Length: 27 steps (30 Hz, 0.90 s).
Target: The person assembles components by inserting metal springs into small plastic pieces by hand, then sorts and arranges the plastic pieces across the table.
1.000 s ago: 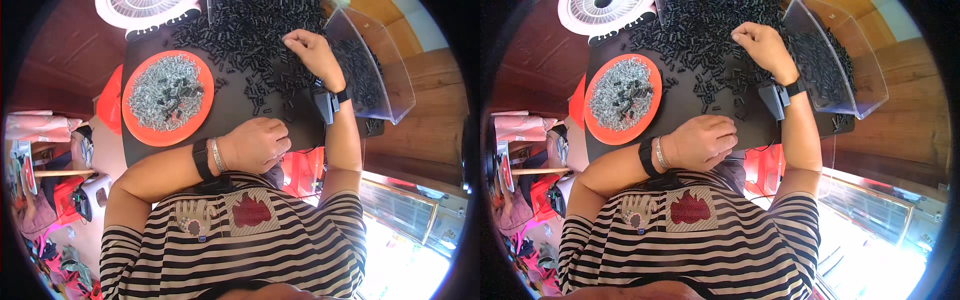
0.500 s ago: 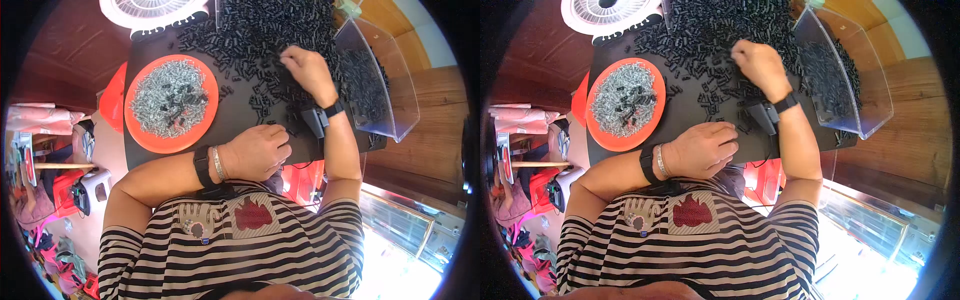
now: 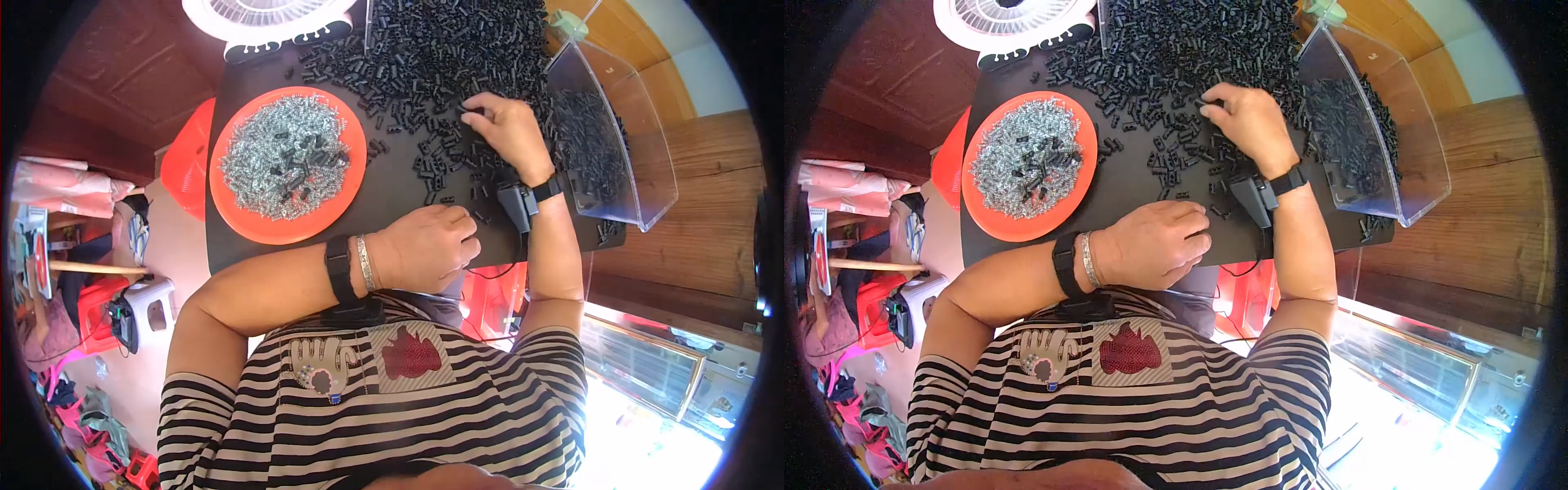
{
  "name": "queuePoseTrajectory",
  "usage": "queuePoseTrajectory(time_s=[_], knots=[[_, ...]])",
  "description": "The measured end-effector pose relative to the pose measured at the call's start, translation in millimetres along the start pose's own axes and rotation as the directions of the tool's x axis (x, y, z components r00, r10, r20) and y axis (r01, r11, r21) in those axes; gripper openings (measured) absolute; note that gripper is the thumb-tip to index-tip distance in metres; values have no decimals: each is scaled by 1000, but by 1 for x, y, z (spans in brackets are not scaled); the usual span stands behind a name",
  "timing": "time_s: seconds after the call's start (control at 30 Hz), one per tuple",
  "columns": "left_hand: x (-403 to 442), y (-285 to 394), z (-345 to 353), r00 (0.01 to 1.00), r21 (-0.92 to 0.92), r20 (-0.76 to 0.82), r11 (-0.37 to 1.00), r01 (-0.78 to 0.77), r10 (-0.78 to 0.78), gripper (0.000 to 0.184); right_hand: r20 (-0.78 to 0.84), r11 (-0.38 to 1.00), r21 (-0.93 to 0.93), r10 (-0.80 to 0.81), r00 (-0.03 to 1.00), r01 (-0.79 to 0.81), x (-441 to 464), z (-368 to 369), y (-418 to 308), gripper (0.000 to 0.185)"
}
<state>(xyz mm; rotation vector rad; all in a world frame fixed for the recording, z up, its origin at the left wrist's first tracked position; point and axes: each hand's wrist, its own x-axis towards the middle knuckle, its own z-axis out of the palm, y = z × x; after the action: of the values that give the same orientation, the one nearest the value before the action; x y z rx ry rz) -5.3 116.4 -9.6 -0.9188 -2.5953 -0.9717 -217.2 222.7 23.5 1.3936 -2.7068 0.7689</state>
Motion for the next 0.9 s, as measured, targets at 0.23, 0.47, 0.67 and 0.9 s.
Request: queuePoseTrajectory(time_s=[0.23, 0.47, 0.67, 0.9], knots=[[0, 0, 1, 1000, -2, -12, 1000, -5, 5, 20, -125, 988, -121, -109, 986, 94, 3, 16, 5, 15], [1, 0, -4, 1000, -5, 20, 1000, 21, -21, 20, 56, 766, 632, 101, 993, -114, 5, -4, 12, 19], [3, -1, -11, 1000, -27, 10, 999, 25, -24, 21, 207, 74, 976, -12, 978, -206, 2, -15, 17, 15], [4, -2, -11, 999, -55, 18, 998, 36, -35, 19, 162, -230, 953, -162, 973, -197, 3, -4, 18, 31]])
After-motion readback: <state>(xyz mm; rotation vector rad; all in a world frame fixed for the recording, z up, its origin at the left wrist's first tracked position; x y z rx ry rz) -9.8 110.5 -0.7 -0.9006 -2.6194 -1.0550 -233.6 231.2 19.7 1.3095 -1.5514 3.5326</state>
